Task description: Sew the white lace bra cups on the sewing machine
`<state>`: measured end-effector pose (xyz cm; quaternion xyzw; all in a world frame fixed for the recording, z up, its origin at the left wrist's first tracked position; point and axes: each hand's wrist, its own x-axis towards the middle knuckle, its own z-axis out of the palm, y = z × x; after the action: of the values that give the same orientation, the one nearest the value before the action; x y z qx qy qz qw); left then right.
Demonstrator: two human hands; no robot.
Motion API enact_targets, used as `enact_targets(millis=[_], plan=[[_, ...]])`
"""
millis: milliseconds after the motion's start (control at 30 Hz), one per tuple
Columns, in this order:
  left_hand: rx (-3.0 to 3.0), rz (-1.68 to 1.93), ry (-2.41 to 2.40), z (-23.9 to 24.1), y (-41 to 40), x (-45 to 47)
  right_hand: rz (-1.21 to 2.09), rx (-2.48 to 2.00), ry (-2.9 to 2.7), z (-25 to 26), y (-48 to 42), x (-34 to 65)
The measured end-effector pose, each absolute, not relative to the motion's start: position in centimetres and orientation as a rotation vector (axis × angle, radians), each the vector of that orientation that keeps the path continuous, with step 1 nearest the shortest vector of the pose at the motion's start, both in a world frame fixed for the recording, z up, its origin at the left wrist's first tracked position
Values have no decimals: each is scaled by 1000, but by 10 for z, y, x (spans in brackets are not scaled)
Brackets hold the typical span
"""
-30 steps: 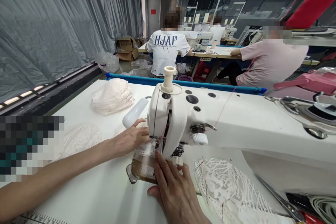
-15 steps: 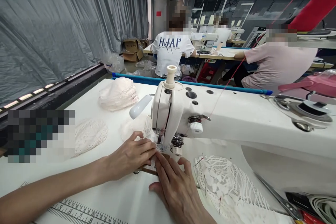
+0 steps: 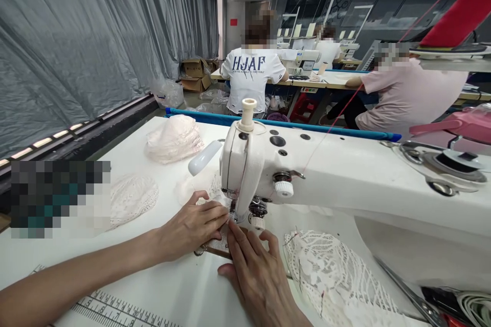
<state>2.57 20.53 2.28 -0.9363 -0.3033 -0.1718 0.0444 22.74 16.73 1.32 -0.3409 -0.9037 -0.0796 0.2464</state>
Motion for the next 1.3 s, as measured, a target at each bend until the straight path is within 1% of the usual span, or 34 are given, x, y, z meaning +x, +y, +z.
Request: enact_targets(millis=[433, 567, 633, 733, 767, 800, 967, 1133, 1233, 1300], plan=[[-2706, -532, -958, 15, 214, 26, -302, -954, -2350, 6, 176, 232], [-2745, -510, -978, 19, 188, 31, -332, -875, -2395, 11, 181, 233], [-2832, -521, -885, 25, 163, 33, -294, -782, -2439, 17, 179, 232], [-3061, -492, -542, 35, 131, 29, -113, -748, -2436, 24, 171, 230], [-3112, -485, -494, 37, 126, 25, -62, -767, -2424, 26, 168, 230], [-3126, -507, -517, 39, 125, 19, -32, -793, -2410, 27, 165, 230], [-2934, -570, -947, 32, 149, -5, -60, -817, -2346, 29, 164, 227], [-2953, -606, -872, 28, 150, -8, 7, -740, -2417, 33, 162, 218], [-3028, -766, -912, 36, 145, -6, 41, -697, -2491, 35, 157, 215], [-3015, -905, -1176, 45, 148, -4, 71, -709, -2489, 36, 155, 214]])
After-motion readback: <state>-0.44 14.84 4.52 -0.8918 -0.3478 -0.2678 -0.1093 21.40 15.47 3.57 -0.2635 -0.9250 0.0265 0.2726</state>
